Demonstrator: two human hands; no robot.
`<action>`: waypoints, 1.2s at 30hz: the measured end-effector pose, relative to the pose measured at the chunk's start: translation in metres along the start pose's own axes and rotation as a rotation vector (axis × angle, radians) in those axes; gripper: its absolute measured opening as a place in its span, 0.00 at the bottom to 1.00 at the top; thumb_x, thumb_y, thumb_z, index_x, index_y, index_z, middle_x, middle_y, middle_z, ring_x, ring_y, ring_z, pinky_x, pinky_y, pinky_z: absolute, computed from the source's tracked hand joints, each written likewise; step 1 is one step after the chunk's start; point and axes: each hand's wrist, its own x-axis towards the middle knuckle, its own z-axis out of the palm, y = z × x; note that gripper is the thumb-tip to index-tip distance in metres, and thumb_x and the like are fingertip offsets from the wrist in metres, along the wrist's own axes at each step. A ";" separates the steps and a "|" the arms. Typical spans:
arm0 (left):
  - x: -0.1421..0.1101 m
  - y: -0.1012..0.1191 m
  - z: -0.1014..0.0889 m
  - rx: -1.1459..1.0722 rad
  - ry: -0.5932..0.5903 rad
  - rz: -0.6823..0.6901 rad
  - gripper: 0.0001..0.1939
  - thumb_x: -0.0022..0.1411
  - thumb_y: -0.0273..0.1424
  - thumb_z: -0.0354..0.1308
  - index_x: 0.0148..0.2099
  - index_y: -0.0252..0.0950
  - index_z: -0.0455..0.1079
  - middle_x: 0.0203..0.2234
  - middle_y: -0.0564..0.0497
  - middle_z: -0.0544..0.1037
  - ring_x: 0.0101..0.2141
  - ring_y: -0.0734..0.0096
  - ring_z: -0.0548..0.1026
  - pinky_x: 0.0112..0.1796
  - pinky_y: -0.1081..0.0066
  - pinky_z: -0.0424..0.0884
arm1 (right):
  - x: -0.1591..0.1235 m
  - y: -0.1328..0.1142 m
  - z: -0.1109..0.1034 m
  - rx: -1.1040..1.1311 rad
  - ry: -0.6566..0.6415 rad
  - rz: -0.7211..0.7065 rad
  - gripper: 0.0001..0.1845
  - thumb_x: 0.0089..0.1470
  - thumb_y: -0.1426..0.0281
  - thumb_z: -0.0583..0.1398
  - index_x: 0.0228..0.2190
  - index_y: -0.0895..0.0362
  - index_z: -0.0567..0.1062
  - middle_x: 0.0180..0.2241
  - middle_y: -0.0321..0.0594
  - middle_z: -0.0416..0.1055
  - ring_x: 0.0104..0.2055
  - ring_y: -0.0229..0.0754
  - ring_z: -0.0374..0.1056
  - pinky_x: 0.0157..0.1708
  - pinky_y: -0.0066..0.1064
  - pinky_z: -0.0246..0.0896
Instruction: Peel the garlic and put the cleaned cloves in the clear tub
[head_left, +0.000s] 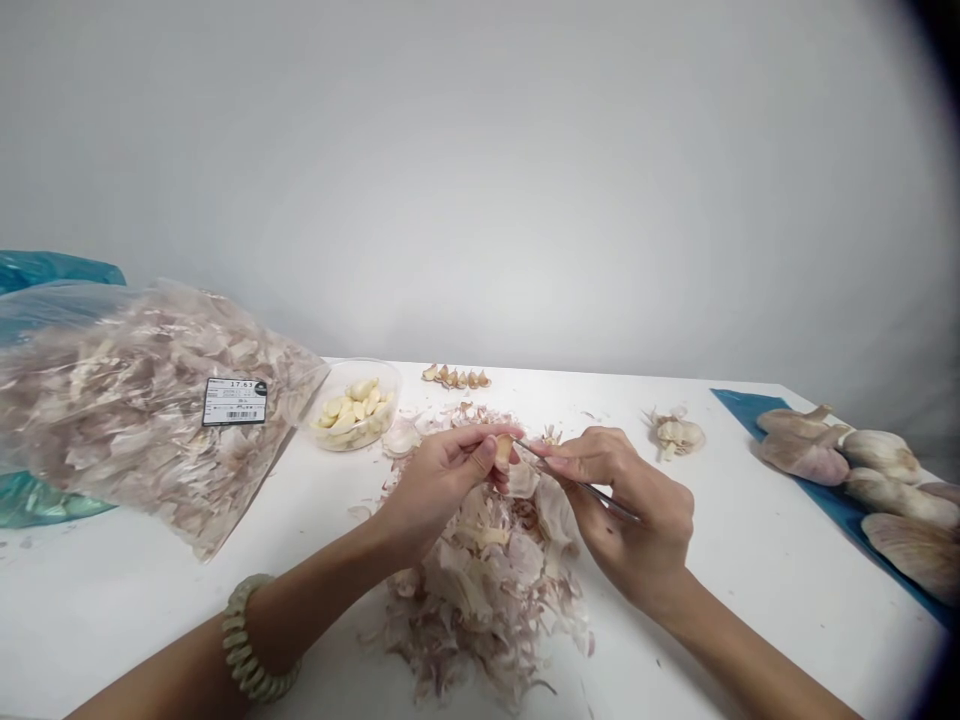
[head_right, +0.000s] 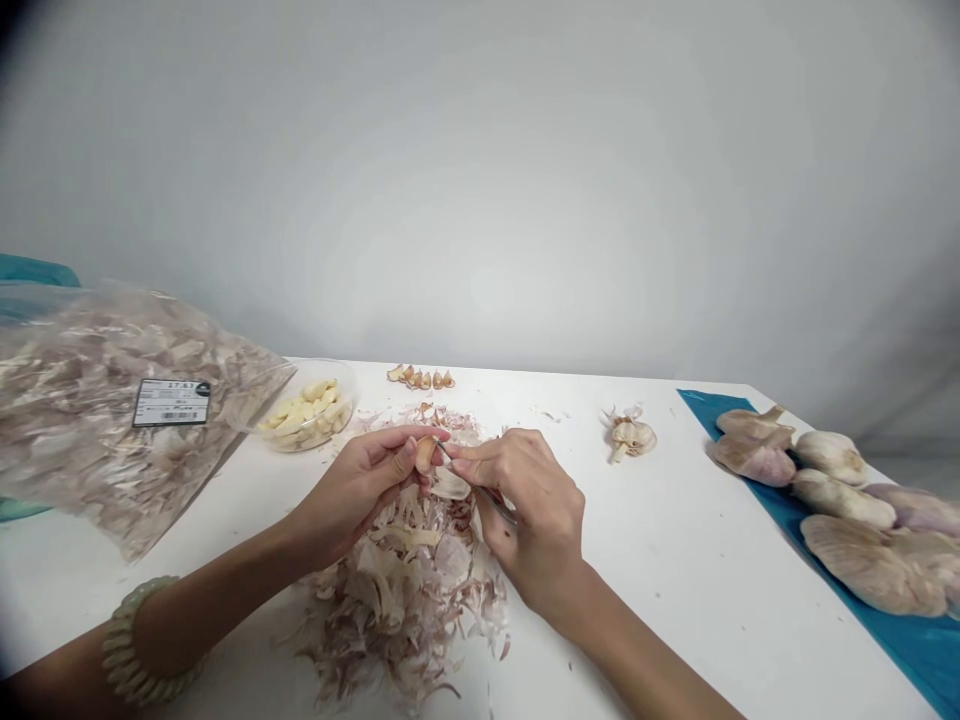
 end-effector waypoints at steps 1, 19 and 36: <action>0.000 0.000 0.000 -0.008 -0.002 -0.009 0.13 0.58 0.39 0.58 0.43 0.38 0.74 0.25 0.54 0.71 0.29 0.77 0.69 0.38 0.72 0.65 | 0.000 0.000 0.000 -0.002 0.004 -0.004 0.16 0.47 0.88 0.58 0.33 0.57 0.71 0.28 0.40 0.75 0.31 0.41 0.72 0.30 0.38 0.64; 0.002 -0.001 0.002 -0.057 0.023 -0.039 0.14 0.56 0.37 0.60 0.42 0.34 0.72 0.29 0.52 0.73 0.28 0.76 0.71 0.37 0.71 0.67 | -0.003 0.001 0.003 -0.007 0.028 0.000 0.17 0.46 0.88 0.59 0.35 0.56 0.72 0.30 0.42 0.77 0.31 0.43 0.73 0.31 0.40 0.62; 0.001 0.002 0.007 -0.071 0.023 -0.078 0.13 0.55 0.39 0.60 0.30 0.32 0.70 0.27 0.51 0.71 0.28 0.74 0.70 0.40 0.68 0.66 | -0.006 0.003 0.003 -0.035 -0.004 -0.046 0.18 0.46 0.89 0.58 0.36 0.57 0.72 0.31 0.43 0.77 0.31 0.44 0.74 0.33 0.41 0.61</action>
